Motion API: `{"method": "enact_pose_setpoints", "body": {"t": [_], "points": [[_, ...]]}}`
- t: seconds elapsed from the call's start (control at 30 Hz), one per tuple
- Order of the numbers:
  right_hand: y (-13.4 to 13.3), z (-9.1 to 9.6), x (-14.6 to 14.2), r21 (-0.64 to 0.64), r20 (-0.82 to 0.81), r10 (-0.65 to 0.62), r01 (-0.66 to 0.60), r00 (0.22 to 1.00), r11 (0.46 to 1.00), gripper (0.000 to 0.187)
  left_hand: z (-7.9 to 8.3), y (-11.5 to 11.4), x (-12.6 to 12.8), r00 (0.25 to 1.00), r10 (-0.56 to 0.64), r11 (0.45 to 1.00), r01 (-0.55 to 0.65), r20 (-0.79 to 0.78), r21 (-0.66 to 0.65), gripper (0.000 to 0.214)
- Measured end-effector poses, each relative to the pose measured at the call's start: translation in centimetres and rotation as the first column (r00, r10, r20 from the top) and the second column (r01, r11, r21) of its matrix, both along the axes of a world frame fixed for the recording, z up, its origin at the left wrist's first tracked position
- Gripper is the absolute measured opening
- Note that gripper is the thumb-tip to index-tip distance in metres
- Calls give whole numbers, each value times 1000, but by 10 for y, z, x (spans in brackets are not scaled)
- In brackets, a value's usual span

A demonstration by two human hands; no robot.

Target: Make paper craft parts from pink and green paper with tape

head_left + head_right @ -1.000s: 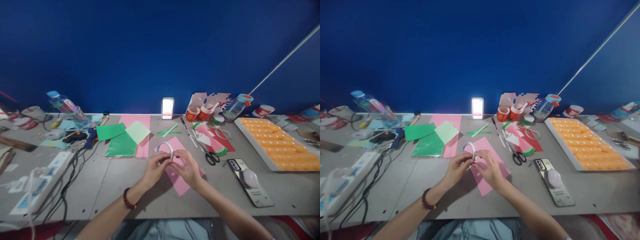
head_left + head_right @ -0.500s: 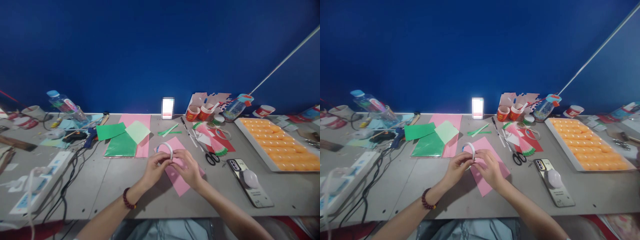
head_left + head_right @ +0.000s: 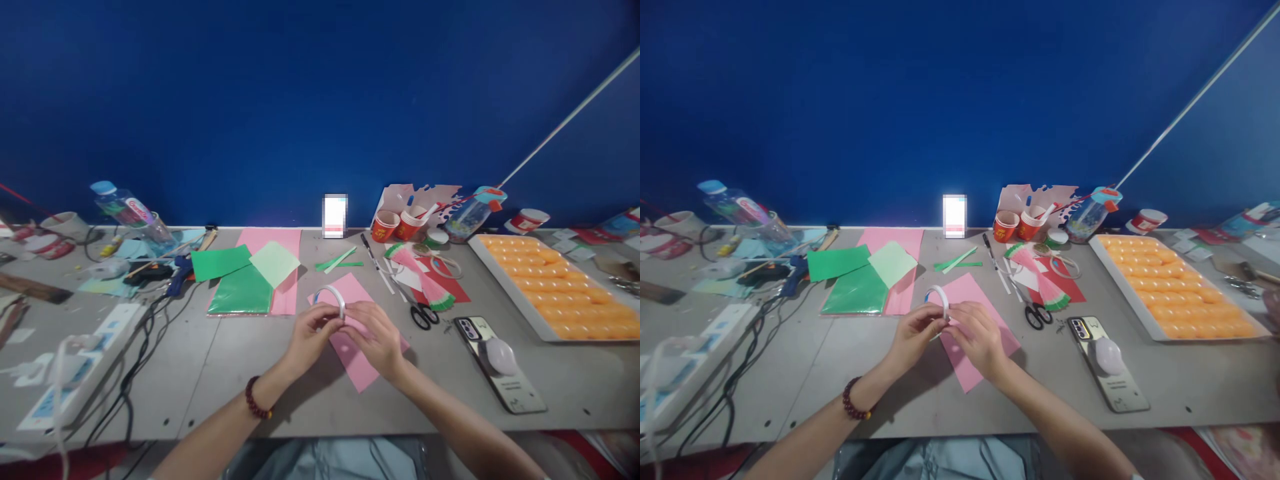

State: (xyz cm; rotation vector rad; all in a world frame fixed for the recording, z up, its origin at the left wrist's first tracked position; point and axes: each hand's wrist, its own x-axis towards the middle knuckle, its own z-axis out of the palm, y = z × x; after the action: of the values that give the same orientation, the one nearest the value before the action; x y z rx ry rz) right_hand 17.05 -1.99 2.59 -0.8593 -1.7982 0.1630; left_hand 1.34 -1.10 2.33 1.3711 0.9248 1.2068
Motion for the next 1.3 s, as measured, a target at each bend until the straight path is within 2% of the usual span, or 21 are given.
{"method": "enact_pose_setpoints", "body": {"t": [0.13,0.27,0.4,0.5,0.57,0.63,0.73,0.87,0.93,1.03,1.13,1.2,1.3], "points": [[-1,0,-1,-18,-26,-14,13,1000,1000,23,0,0,1,1000,4,1000,-4,29,-26,17],[-2,3,-1,-61,-56,-34,31,998,998,16,-2,2,3,994,20,993,-8,107,-117,23],[-4,6,-2,-172,-142,1,-25,990,985,10,-4,3,4,992,61,989,-45,108,-142,26],[-6,3,-3,-293,-277,51,-135,959,946,10,-3,1,4,998,59,991,-54,36,-122,22],[-7,2,-2,-362,-354,85,-220,931,906,9,0,0,4,1000,-10,993,11,8,-122,22],[-8,3,1,-410,-374,88,-250,923,877,8,4,1,4,995,-95,990,91,-35,-111,26],[-12,10,9,-422,-309,47,-181,950,888,7,7,5,-2,974,-113,991,97,-194,-93,31],[-23,17,22,-404,-204,-11,-74,979,912,4,3,16,-12,924,61,998,-63,-377,5,28],[-30,16,28,-422,-167,-36,-39,985,906,5,-1,20,-14,858,64,995,-19,-510,94,24],[-39,13,33,-445,-133,-80,13,988,896,8,-8,20,-11,718,42,976,120,-695,183,19],[-44,9,35,-463,-139,-120,43,983,885,8,-16,15,-5,620,72,963,161,-781,216,8],[-45,7,33,-472,-179,-120,21,977,882,12,-20,13,-2,612,82,961,161,-787,225,11],[-44,5,29,-494,-277,-79,-71,958,866,28,-24,15,-1,678,32,966,168,-734,197,22]]}}
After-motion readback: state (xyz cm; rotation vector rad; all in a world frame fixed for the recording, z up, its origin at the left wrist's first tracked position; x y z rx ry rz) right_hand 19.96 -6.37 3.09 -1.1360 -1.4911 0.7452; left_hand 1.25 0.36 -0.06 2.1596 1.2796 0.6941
